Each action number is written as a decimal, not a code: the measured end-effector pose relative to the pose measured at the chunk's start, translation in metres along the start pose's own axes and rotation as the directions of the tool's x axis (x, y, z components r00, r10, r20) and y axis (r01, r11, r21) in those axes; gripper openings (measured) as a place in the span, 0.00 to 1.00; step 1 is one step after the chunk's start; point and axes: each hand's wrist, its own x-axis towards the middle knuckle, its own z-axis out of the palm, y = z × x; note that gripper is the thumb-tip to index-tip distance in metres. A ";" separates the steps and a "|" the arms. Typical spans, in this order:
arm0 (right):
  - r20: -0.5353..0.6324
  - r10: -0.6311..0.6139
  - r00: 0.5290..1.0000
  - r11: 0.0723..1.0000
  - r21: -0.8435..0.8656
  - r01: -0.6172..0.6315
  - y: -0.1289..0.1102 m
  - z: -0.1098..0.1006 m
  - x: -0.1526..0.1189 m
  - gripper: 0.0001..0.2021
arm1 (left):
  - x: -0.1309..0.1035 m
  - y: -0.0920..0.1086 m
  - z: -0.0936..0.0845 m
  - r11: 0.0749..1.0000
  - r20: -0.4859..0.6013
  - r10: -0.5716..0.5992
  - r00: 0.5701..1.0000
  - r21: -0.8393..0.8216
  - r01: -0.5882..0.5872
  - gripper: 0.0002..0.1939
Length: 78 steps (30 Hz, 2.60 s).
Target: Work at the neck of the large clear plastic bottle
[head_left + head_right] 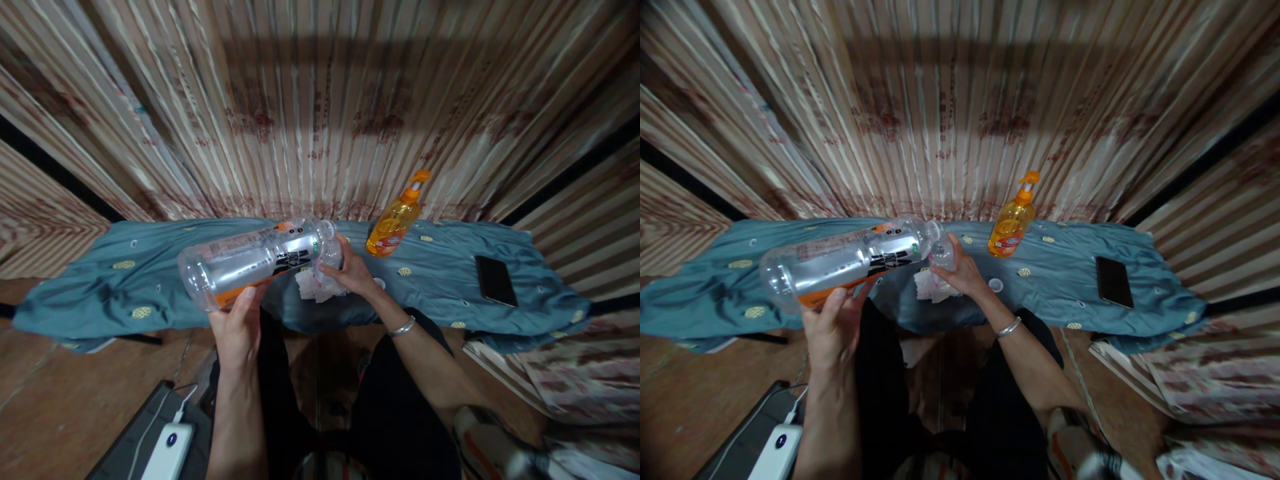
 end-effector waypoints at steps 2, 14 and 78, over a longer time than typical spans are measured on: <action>0.004 -0.007 1.000 1.000 -0.003 0.007 0.000 0.001 0.000 0.42 | 0.000 0.000 0.000 1.000 -0.006 -0.002 1.000 -0.010 0.002 0.40; 0.006 -0.011 1.000 0.999 -0.032 0.011 0.005 0.003 0.001 0.39 | -0.003 0.004 0.002 0.998 0.009 0.012 1.000 0.055 -0.013 0.44; 0.003 -0.061 0.998 0.997 -0.045 0.061 0.008 0.004 0.000 0.39 | -0.002 0.006 0.003 0.998 0.015 0.035 0.999 0.057 -0.036 0.42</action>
